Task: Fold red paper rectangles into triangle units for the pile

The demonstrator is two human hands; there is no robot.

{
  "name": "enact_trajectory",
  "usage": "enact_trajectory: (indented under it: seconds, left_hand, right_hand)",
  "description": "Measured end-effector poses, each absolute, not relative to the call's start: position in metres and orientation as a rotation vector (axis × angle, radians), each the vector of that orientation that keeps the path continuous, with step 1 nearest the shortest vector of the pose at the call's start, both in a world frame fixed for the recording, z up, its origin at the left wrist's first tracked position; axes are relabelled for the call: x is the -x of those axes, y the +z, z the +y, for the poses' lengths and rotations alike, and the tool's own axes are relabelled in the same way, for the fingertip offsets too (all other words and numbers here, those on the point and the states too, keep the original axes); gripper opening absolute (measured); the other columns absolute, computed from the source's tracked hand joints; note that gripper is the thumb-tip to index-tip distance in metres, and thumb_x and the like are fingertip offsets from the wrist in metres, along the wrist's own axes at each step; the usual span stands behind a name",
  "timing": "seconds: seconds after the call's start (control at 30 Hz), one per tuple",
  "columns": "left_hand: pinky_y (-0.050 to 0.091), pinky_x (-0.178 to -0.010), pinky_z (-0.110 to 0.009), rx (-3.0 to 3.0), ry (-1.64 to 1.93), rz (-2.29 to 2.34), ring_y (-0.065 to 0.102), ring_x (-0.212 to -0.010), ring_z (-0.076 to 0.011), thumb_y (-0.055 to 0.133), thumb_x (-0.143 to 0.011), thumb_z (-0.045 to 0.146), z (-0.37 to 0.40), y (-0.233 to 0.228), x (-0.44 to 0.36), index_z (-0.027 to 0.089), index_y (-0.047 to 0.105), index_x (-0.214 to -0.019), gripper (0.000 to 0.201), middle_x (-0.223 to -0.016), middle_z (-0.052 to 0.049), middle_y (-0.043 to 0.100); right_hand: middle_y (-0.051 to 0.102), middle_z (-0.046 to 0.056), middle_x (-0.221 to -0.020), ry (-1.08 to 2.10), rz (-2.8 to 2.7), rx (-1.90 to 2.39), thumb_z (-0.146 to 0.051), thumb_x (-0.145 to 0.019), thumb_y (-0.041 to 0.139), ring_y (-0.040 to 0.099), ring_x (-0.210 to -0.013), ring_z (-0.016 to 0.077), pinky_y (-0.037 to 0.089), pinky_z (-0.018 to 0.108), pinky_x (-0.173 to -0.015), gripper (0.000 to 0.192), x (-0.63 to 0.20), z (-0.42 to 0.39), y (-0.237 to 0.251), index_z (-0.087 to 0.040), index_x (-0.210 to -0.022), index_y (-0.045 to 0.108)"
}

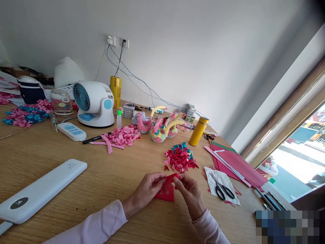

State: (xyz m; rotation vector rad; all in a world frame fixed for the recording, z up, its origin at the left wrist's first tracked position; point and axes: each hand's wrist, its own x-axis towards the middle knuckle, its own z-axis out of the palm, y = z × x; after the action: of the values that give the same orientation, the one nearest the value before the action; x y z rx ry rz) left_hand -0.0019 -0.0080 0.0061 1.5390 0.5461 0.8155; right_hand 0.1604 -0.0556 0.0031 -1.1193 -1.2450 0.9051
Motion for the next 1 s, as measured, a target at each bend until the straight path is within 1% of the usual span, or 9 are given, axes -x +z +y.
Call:
enact_trajectory:
  seconds: [0.07, 0.13, 0.2, 0.3, 0.47, 0.57, 0.67, 0.83, 1.0]
  left_hand:
    - [0.042, -0.061, -0.022, -1.548, 0.797, 0.535, 0.058, -0.066, -0.0142, 0.046, -0.088, 0.043, -0.011, 0.011, 0.003, 0.012, 0.066, -0.086, 0.036, -0.072, -0.004, 0.065]
    - [0.041, -0.061, -0.022, -1.575, 0.787, 0.554, 0.057, -0.064, -0.0138, 0.042, -0.09, 0.044, -0.012, 0.014, 0.005, 0.013, 0.065, -0.078, 0.041, -0.068, -0.003, 0.064]
    - [0.041, -0.059, -0.021, -1.601, 0.78, 0.576, 0.056, -0.062, -0.0129, 0.047, -0.087, 0.044, -0.012, 0.014, 0.006, 0.012, 0.064, -0.075, 0.038, -0.066, -0.002, 0.063]
    - [0.042, -0.053, -0.019, -1.608, 0.768, 0.574, 0.055, -0.055, -0.0112, 0.056, -0.082, 0.042, -0.011, 0.008, 0.005, 0.011, 0.064, -0.076, 0.033, -0.065, -0.001, 0.06]
    - [0.044, -0.046, -0.02, -1.537, 0.786, 0.519, 0.056, -0.048, -0.0103, 0.054, -0.083, 0.041, -0.011, 0.0, 0.001, 0.011, 0.062, -0.079, 0.032, -0.067, -0.001, 0.06]
    - [0.045, -0.048, -0.021, -1.532, 0.784, 0.502, 0.056, -0.051, -0.0107, 0.054, -0.084, 0.041, -0.012, 0.0, 0.001, 0.011, 0.061, -0.081, 0.031, -0.069, -0.001, 0.06]
    - [0.042, -0.051, -0.019, -1.622, 0.809, 0.545, 0.053, -0.052, -0.0088, 0.055, -0.084, 0.038, -0.011, 0.002, 0.001, 0.011, 0.063, -0.077, 0.029, -0.064, 0.001, 0.057]
    - [0.036, -0.05, -0.018, -1.624, 0.83, 0.612, 0.048, -0.05, -0.0081, 0.054, -0.084, 0.04, -0.01, 0.003, -0.001, 0.011, 0.063, -0.076, 0.031, -0.057, 0.003, 0.053]
    - [0.038, -0.055, -0.02, -1.709, 0.912, 0.697, 0.052, -0.061, -0.0121, 0.053, -0.083, 0.039, -0.009, 0.01, -0.003, 0.014, 0.065, -0.082, 0.028, -0.07, -0.001, 0.06]
  right_hand:
    - [0.058, -0.001, -0.059, 0.906, -1.192, 1.122, -0.04, -0.076, 0.068, 0.051, -0.055, 0.0095, 0.041, 0.02, -0.053, 0.026, -0.161, -0.055, 0.003, -0.015, -0.071, 0.066]
    - [0.057, -0.001, -0.058, 0.916, -1.169, 1.128, -0.04, -0.075, 0.069, 0.048, -0.054, 0.0086, 0.039, 0.019, -0.052, 0.026, -0.162, -0.054, 0.001, -0.014, -0.07, 0.066]
    - [0.057, -0.001, -0.059, 0.928, -1.16, 1.133, -0.039, -0.075, 0.069, 0.047, -0.054, 0.0083, 0.038, 0.019, -0.051, 0.026, -0.162, -0.054, 0.001, -0.014, -0.07, 0.065]
    - [0.057, -0.001, -0.06, 0.926, -1.151, 1.142, -0.039, -0.074, 0.07, 0.046, -0.054, 0.008, 0.037, 0.019, -0.051, 0.026, -0.161, -0.055, 0.002, -0.014, -0.071, 0.066]
    - [0.057, -0.002, -0.058, 1.018, -1.133, 1.099, -0.038, -0.072, 0.072, 0.049, -0.053, 0.0087, 0.04, 0.021, -0.054, 0.025, -0.159, -0.056, -0.001, -0.015, -0.068, 0.064]
    - [0.057, -0.002, -0.056, 1.012, -1.097, 1.112, -0.038, -0.069, 0.075, 0.05, -0.053, 0.0095, 0.039, 0.021, -0.052, 0.028, -0.16, -0.054, -0.006, -0.015, -0.063, 0.061]
    - [0.057, -0.002, -0.055, 0.982, -1.101, 1.141, -0.037, -0.067, 0.076, 0.05, -0.052, 0.0093, 0.037, 0.021, -0.051, 0.028, -0.162, -0.052, -0.008, -0.015, -0.061, 0.06]
    - [0.061, 0.0, -0.06, 1.008, -1.099, 1.099, -0.038, -0.069, 0.074, 0.053, -0.057, 0.0105, 0.041, 0.021, -0.056, 0.026, -0.157, -0.053, -0.002, -0.015, -0.069, 0.065]
    - [0.063, 0.002, -0.064, 0.964, -1.139, 1.093, -0.041, -0.07, 0.073, 0.055, -0.061, 0.0135, 0.043, 0.025, -0.059, 0.028, -0.159, -0.049, -0.003, -0.015, -0.069, 0.065]
